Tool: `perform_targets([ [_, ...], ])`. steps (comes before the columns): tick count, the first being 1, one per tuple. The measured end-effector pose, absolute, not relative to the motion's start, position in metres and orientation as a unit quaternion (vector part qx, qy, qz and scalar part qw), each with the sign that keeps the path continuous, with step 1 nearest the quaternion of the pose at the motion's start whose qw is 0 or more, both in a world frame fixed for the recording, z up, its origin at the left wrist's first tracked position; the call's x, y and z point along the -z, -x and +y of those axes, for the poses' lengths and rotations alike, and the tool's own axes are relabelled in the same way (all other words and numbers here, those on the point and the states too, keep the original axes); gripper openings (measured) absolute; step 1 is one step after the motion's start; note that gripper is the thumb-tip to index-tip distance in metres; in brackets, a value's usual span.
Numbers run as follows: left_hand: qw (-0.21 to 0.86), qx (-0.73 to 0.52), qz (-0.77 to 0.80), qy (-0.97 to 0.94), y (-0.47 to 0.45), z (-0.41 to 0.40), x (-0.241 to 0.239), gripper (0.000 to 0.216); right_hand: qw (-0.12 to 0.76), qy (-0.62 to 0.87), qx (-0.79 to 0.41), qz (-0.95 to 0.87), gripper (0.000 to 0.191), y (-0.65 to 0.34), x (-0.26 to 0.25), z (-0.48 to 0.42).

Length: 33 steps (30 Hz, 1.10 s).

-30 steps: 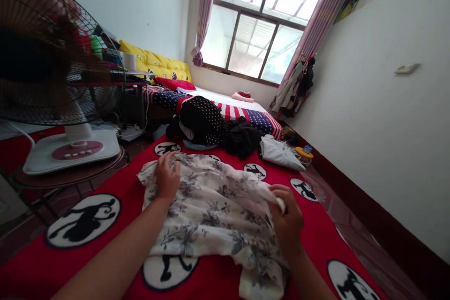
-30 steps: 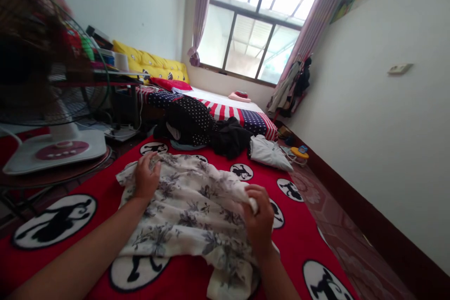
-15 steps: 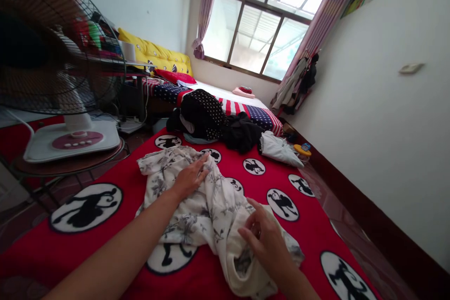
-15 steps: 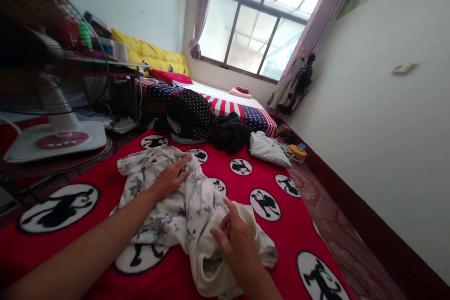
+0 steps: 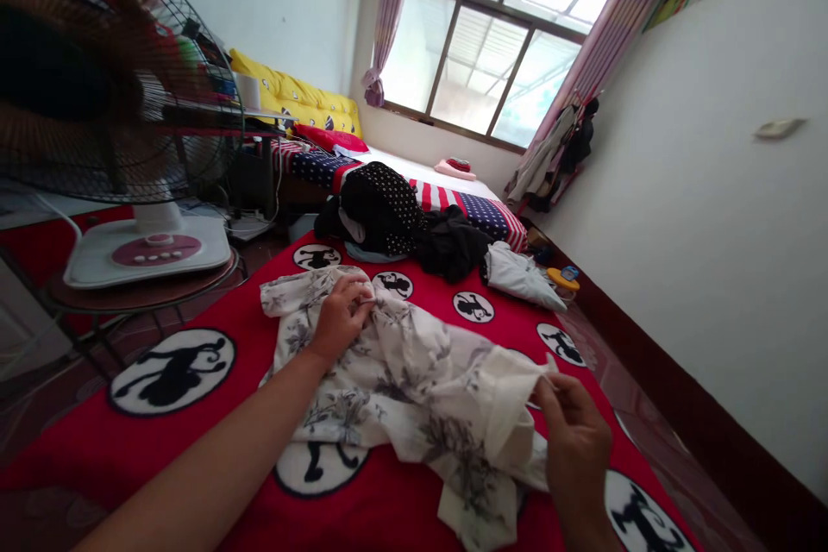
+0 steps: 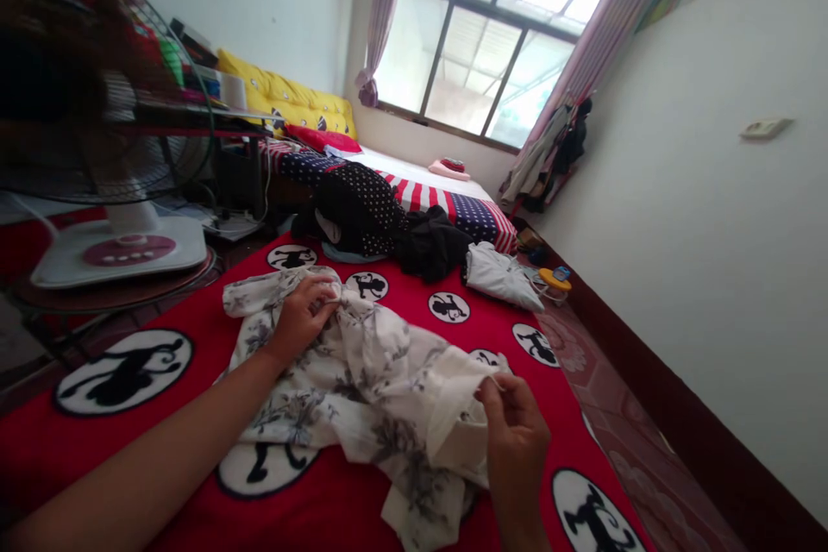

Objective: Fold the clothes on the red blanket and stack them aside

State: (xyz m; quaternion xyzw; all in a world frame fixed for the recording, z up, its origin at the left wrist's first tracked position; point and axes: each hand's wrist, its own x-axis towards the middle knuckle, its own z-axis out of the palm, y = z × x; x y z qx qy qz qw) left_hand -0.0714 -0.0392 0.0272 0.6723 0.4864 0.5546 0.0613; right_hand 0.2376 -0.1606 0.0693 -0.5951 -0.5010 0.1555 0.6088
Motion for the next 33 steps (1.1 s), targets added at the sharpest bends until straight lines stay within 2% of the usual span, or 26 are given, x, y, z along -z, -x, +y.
perform_targets([
  [2,0.066,-0.547,0.464,-0.693,0.074,-0.047,-0.033,0.005,0.624,0.622,-0.086,-0.465,0.032,-0.261,-0.068,-0.158],
  [7,0.039,-0.405,0.414,-0.814,0.086,-0.079,-0.044,0.004,0.519,0.692,-0.065,-0.497,0.032,-0.305,-0.054,-0.151],
  [10,0.022,-0.27,0.371,-0.888,0.091,-0.101,-0.049,0.007,0.538,0.645,0.0,-0.543,0.025,-0.295,-0.052,-0.153],
  [13,0.035,-0.178,0.371,-0.911,0.091,-0.116,-0.056,0.013,0.514,0.589,-0.032,-0.623,0.022,-0.261,-0.054,-0.152],
  [16,0.051,-0.191,0.399,-0.895,0.084,-0.117,-0.062,0.017,0.445,0.562,-0.073,-0.693,0.032,-0.227,-0.053,-0.144],
  [20,0.053,-0.303,0.413,-0.857,0.068,-0.097,-0.069,0.022,0.333,0.559,-0.116,-0.751,0.053,-0.196,-0.047,-0.141],
  [22,0.059,-0.298,0.435,-0.847,0.062,-0.084,-0.069,0.037,0.275,0.572,-0.143,-0.759,0.058,-0.188,-0.045,-0.145],
  [23,0.064,-0.275,0.455,-0.845,0.062,-0.079,-0.068,0.048,0.248,0.577,-0.148,-0.764,0.054,-0.187,-0.045,-0.148],
  [25,0.069,-0.216,0.49,-0.842,0.067,-0.072,-0.068,0.062,0.211,0.575,-0.139,-0.778,0.028,-0.189,-0.048,-0.153],
  [26,0.069,-0.191,0.498,-0.843,0.072,-0.071,-0.068,0.066,0.207,0.569,-0.13,-0.785,0.015,-0.192,-0.051,-0.156],
  [30,0.081,-0.127,0.489,-0.859,0.104,-0.08,-0.075,0.072,0.294,0.518,-0.125,-0.794,0.022,-0.216,-0.074,-0.171],
  [33,0.103,-0.068,0.502,-0.856,0.126,-0.088,-0.087,0.036,0.35,0.521,-0.137,-0.766,0.021,-0.236,-0.104,-0.186],
])
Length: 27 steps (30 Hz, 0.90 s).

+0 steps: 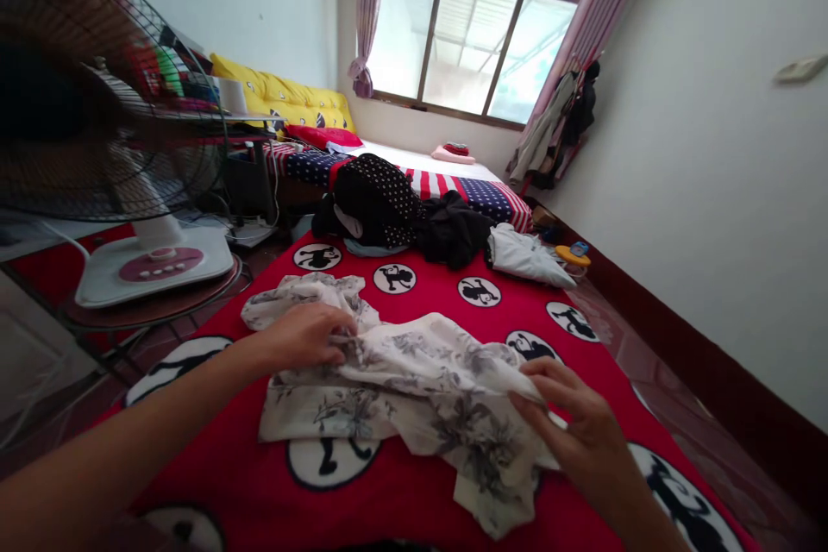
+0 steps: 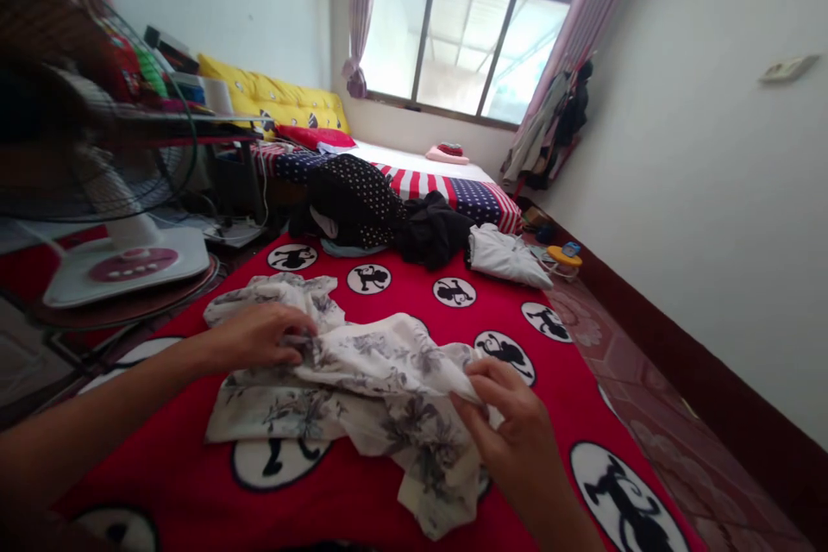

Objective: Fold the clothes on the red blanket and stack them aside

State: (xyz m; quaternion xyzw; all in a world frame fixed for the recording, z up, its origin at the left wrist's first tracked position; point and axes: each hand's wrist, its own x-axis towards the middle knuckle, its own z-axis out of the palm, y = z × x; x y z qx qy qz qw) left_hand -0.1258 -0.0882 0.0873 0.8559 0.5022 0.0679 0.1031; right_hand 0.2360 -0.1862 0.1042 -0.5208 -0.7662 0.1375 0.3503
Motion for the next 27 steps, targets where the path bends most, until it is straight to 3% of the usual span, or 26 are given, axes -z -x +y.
perform_targets([
  [2,0.124,-0.039,0.489,-0.863,0.135,-0.087,-0.099,0.016,0.348,0.553,-0.164,-0.739,0.025,-0.248,-0.128,-0.191],
  [5,0.15,-0.06,0.464,-0.871,0.137,-0.065,-0.126,0.014,0.304,0.59,-0.23,-0.712,0.029,-0.26,-0.163,-0.17],
  [7,0.131,-0.147,0.501,-0.843,0.13,-0.036,-0.149,0.016,0.303,0.594,-0.265,-0.696,0.028,-0.263,-0.181,-0.133],
  [11,-0.004,-0.478,0.545,-0.689,0.098,0.018,-0.182,0.027,0.562,0.544,-0.242,-0.574,0.03,-0.262,-0.19,-0.041],
  [14,-0.046,-0.551,0.473,-0.686,0.067,0.021,-0.169,0.035,0.613,0.539,-0.182,-0.548,0.054,-0.262,-0.164,-0.01],
  [17,0.003,-0.478,0.422,-0.77,0.043,-0.01,-0.119,0.032,0.562,0.555,-0.13,-0.6,0.059,-0.258,-0.117,-0.028],
  [20,0.082,-0.372,0.421,-0.823,0.032,-0.046,-0.058,0.041,0.475,0.555,-0.031,-0.682,0.044,-0.251,-0.072,-0.069],
  [25,0.091,-0.25,0.452,-0.852,0.034,-0.068,-0.001,0.061,0.212,0.533,-0.009,-0.819,0.041,-0.276,-0.022,-0.095],
  [27,0.077,-0.231,0.464,-0.852,0.036,-0.067,0.006,0.058,0.163,0.605,0.019,-0.78,0.042,-0.303,-0.008,-0.086],
])
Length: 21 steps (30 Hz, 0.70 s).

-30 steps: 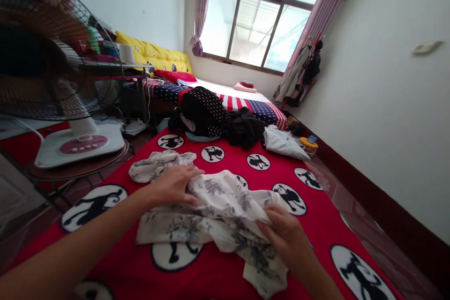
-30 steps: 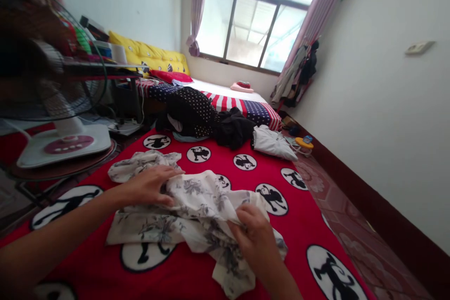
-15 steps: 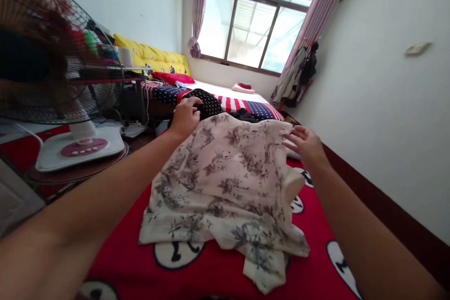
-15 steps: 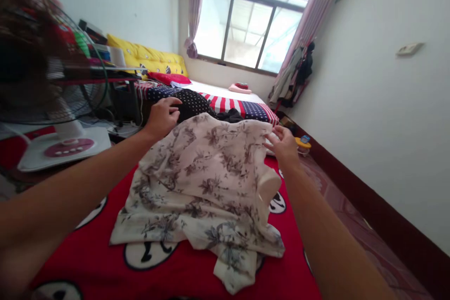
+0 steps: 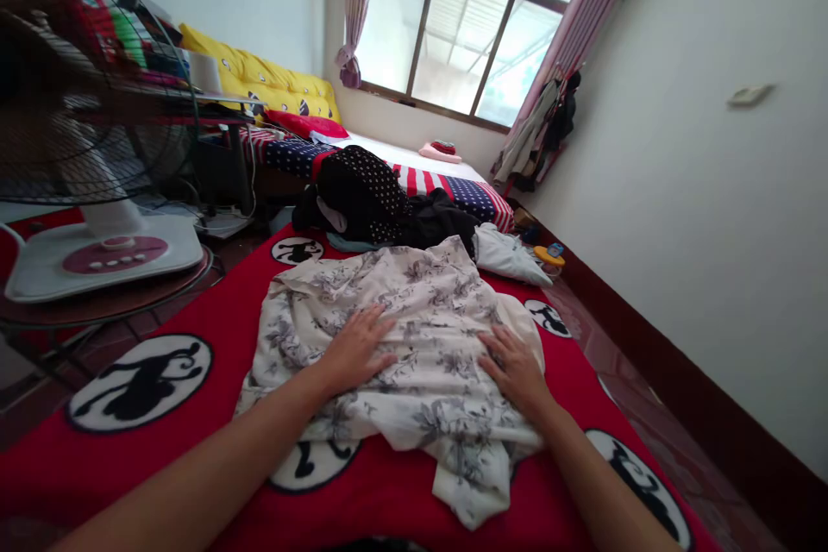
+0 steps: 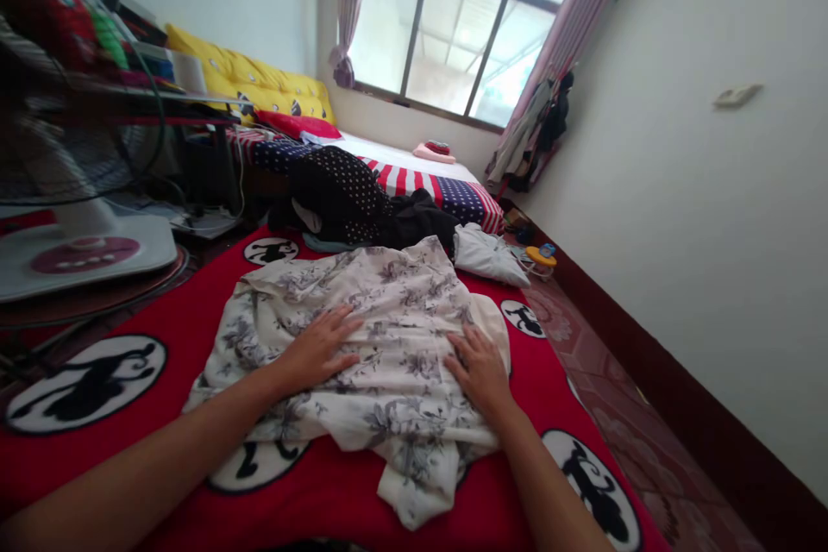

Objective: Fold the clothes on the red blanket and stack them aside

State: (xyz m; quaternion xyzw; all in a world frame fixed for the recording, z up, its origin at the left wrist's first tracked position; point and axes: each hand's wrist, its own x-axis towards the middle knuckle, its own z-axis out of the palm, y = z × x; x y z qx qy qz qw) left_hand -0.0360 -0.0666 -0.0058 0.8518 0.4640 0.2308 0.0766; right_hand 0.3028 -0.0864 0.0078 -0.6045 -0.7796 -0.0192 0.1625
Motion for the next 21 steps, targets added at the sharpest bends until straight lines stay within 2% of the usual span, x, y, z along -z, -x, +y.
perform_targets([
  [4,0.059,-0.217,0.474,-0.851,0.036,-0.064,0.006,0.053,0.168,0.703,0.075,-0.687,0.047,-0.342,0.012,-0.068],
  [21,0.07,-0.223,0.456,-0.859,0.039,-0.062,0.0,0.049,0.193,0.713,0.087,-0.669,0.048,-0.342,0.021,-0.066],
])
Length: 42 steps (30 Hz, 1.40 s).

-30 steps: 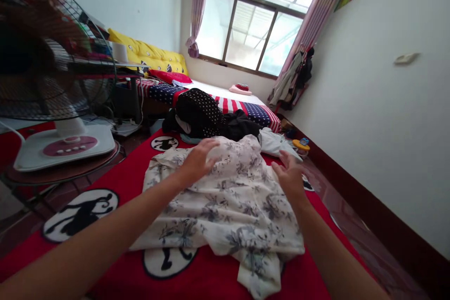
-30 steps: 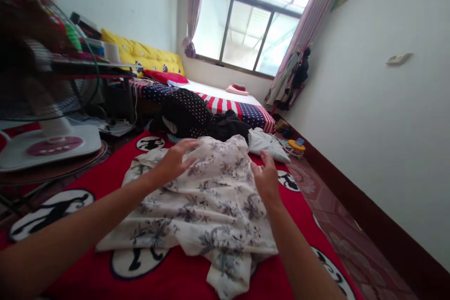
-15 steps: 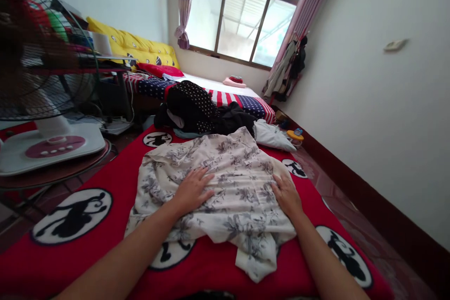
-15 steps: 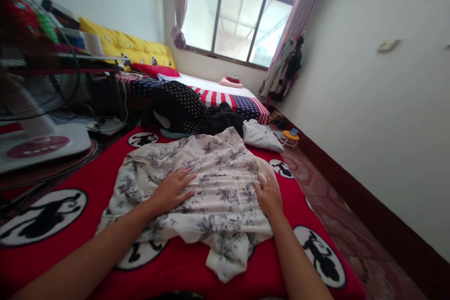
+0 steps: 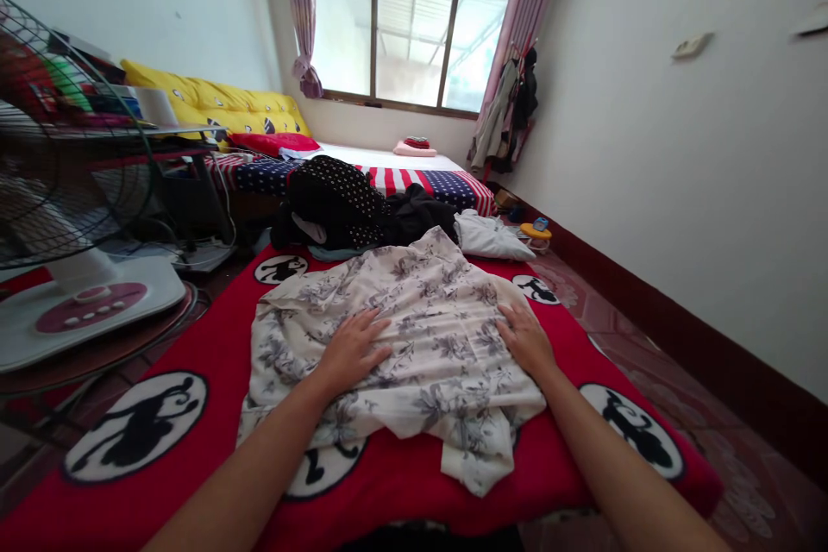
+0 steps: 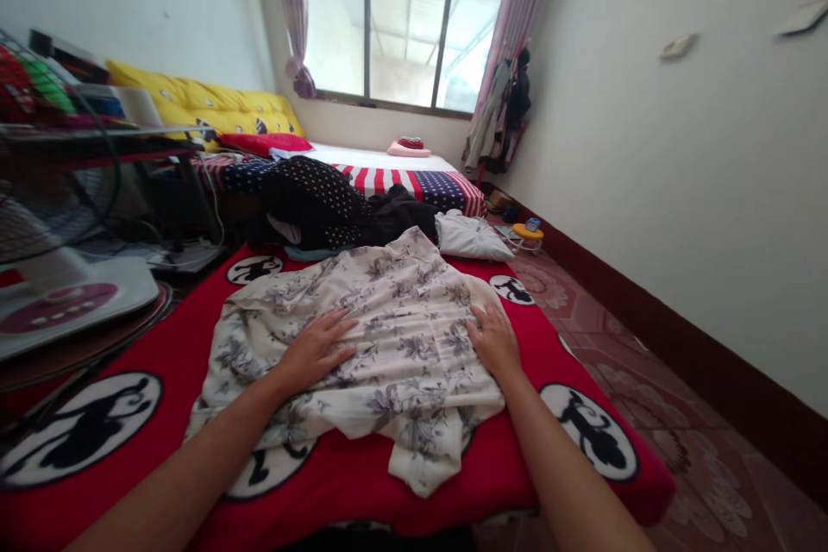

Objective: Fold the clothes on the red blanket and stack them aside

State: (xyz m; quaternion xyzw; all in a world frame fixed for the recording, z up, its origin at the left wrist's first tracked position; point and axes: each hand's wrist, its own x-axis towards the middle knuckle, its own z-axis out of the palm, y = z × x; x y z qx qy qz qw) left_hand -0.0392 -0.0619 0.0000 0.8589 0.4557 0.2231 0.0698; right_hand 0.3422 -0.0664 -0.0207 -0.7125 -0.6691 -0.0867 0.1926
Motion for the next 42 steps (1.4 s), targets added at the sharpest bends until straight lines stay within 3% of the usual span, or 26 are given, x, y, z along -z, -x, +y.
perform_targets([
  [33,0.083,-0.226,0.451,-0.859,0.039,-0.062,0.004,0.049,0.191,0.714,0.08,-0.669,0.048,-0.341,0.018,-0.067],
  [39,0.013,-0.328,0.563,-0.758,0.061,-0.045,-0.007,0.065,0.189,0.712,0.095,-0.67,0.048,-0.343,0.021,-0.065],
  [42,-0.03,-0.291,0.658,-0.694,0.093,-0.018,-0.024,0.081,0.19,0.708,0.099,-0.672,0.049,-0.344,0.023,-0.063],
])
